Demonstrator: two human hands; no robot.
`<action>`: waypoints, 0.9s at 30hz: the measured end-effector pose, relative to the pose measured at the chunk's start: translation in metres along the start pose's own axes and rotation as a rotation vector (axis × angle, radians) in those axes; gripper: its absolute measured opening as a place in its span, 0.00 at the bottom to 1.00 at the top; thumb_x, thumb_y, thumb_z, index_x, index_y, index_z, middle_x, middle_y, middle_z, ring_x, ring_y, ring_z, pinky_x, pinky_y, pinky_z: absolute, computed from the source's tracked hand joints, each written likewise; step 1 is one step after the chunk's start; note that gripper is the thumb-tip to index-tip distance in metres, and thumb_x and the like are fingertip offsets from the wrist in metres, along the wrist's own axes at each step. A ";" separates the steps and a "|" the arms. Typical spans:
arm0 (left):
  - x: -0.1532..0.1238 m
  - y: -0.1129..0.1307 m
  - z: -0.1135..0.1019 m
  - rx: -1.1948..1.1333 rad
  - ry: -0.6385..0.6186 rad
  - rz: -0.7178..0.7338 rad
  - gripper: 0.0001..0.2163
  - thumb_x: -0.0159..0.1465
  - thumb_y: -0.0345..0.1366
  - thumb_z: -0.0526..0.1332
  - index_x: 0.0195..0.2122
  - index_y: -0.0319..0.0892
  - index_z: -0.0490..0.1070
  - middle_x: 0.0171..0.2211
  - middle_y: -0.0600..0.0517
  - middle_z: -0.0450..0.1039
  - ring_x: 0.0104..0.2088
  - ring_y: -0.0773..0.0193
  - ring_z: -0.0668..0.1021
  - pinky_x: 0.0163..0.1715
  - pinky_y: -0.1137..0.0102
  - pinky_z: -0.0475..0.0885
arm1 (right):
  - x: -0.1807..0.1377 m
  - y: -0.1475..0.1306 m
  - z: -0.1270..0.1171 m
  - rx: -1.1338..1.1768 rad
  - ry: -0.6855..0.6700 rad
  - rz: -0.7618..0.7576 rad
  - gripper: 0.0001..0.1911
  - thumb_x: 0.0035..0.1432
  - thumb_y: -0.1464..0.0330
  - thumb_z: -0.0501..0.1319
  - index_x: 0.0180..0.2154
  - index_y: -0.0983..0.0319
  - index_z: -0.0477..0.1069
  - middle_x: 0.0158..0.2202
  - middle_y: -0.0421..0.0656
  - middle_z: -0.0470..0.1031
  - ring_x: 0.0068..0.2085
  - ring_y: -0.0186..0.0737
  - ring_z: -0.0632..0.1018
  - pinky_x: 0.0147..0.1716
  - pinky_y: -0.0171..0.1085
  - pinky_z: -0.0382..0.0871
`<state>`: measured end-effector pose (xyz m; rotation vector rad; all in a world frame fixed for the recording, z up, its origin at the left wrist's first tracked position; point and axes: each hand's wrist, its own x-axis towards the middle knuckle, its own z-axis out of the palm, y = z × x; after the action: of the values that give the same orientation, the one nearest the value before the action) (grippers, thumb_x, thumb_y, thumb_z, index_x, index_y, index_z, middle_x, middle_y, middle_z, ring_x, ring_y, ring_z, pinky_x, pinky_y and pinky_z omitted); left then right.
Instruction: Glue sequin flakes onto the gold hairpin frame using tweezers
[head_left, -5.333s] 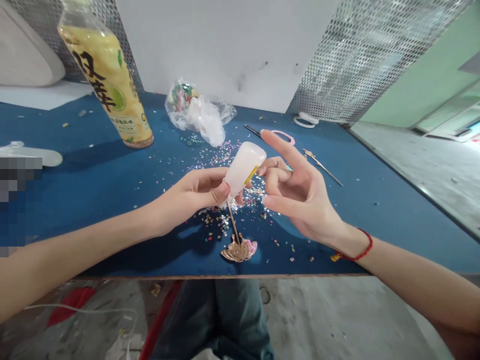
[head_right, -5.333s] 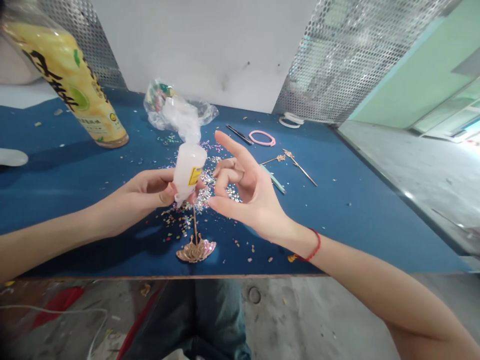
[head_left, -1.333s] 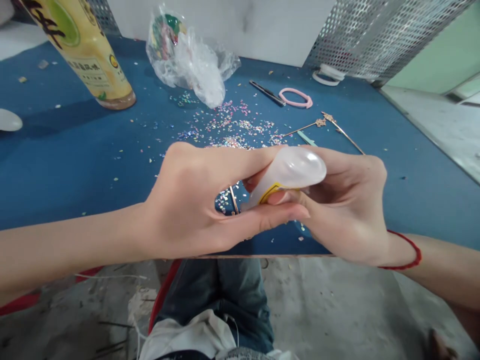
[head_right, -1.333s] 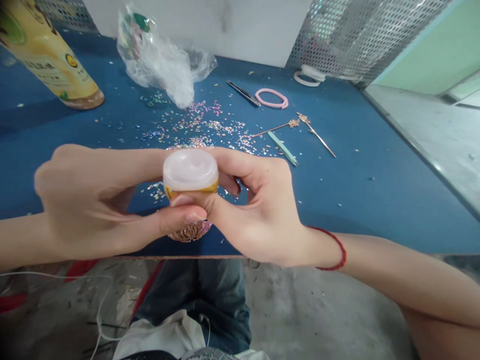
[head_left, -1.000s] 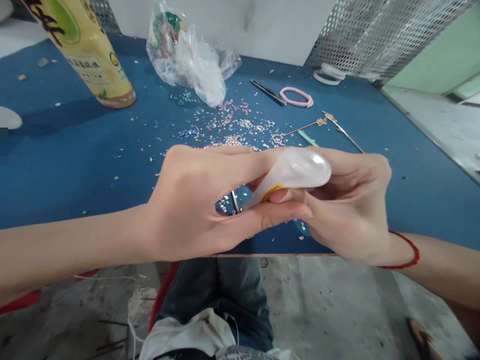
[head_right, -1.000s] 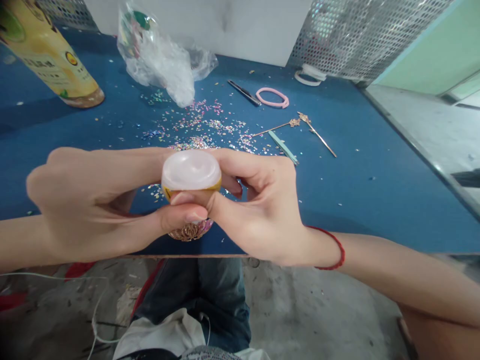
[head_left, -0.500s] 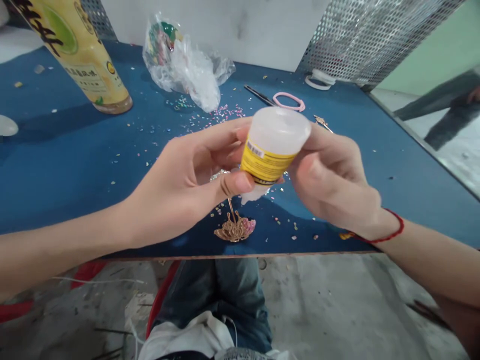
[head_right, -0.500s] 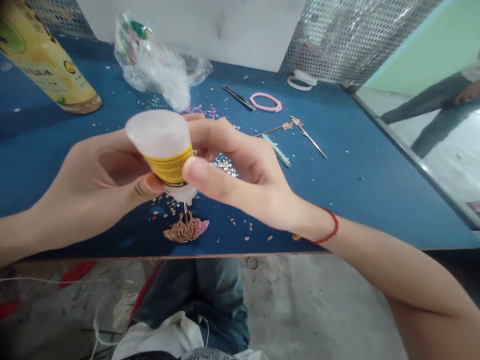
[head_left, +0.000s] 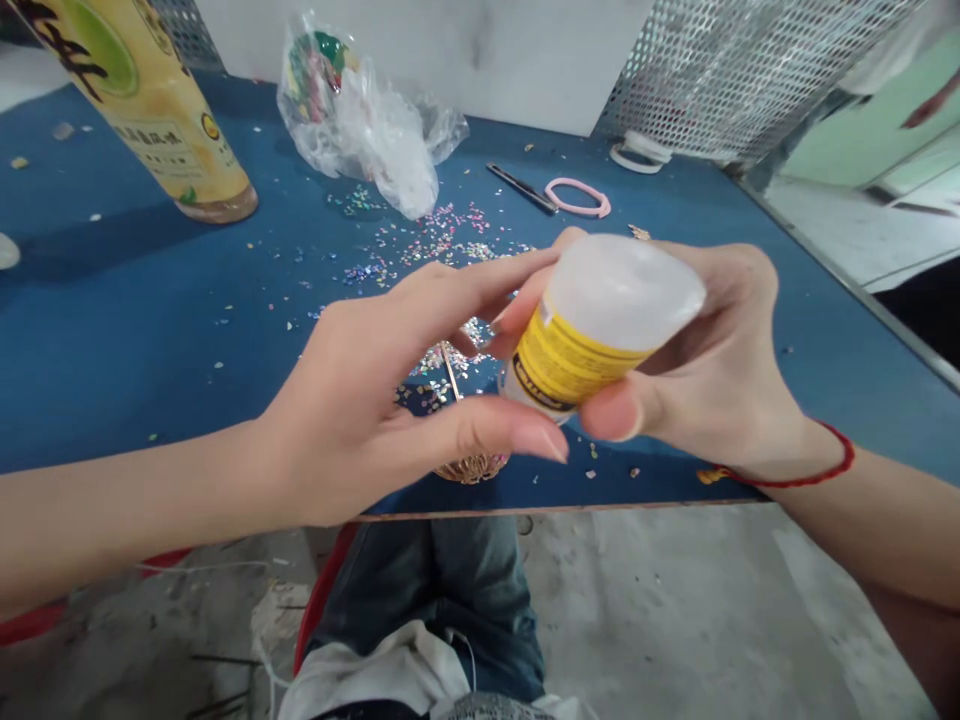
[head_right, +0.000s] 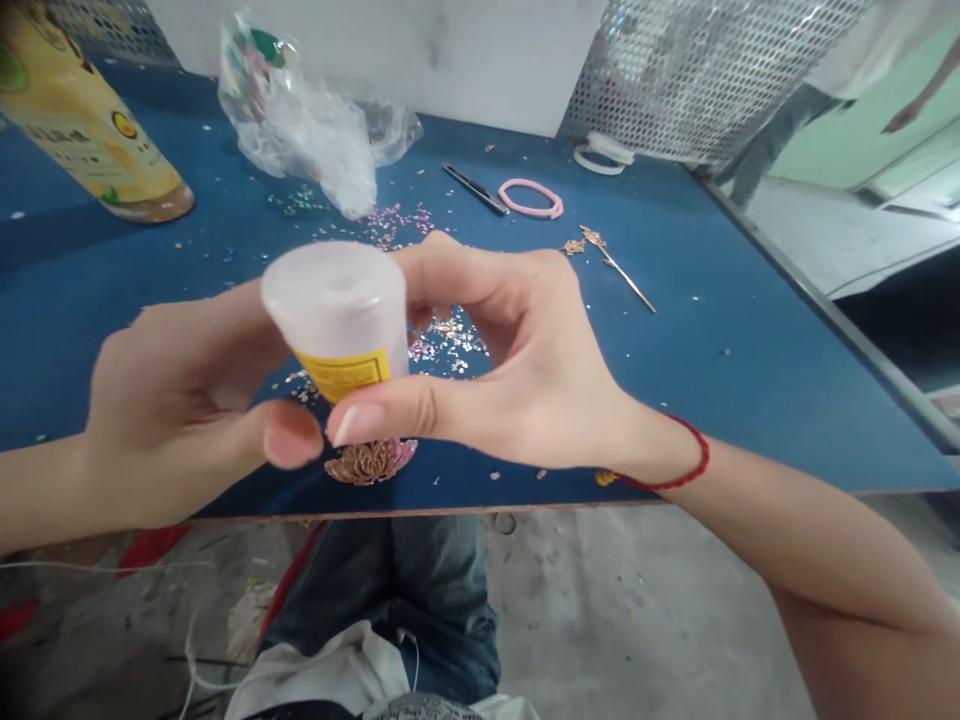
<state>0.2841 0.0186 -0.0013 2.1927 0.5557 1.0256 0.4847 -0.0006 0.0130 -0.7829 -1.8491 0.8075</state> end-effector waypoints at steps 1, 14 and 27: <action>0.000 0.002 0.000 0.011 0.017 0.022 0.29 0.63 0.56 0.62 0.58 0.40 0.71 0.45 0.50 0.79 0.42 0.59 0.79 0.46 0.68 0.74 | -0.002 0.000 0.002 -0.006 -0.002 0.014 0.12 0.48 0.56 0.73 0.33 0.54 0.80 0.33 0.40 0.81 0.33 0.41 0.74 0.37 0.44 0.72; -0.003 0.012 0.009 0.179 0.053 -0.057 0.15 0.64 0.48 0.64 0.47 0.45 0.74 0.32 0.62 0.78 0.30 0.69 0.78 0.32 0.76 0.72 | -0.017 -0.001 0.016 -0.070 0.120 -0.009 0.10 0.49 0.66 0.73 0.35 0.49 0.79 0.28 0.37 0.77 0.30 0.42 0.68 0.34 0.45 0.66; -0.003 0.008 0.009 0.268 0.099 0.139 0.12 0.63 0.45 0.66 0.38 0.42 0.75 0.27 0.65 0.74 0.25 0.80 0.72 0.31 0.85 0.66 | -0.019 0.000 0.021 -0.077 0.147 -0.013 0.05 0.53 0.70 0.69 0.29 0.54 0.76 0.26 0.38 0.77 0.29 0.41 0.65 0.31 0.43 0.61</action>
<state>0.2901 0.0084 -0.0013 2.4533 0.6235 1.1959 0.4717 -0.0195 -0.0035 -0.8557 -1.7599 0.6563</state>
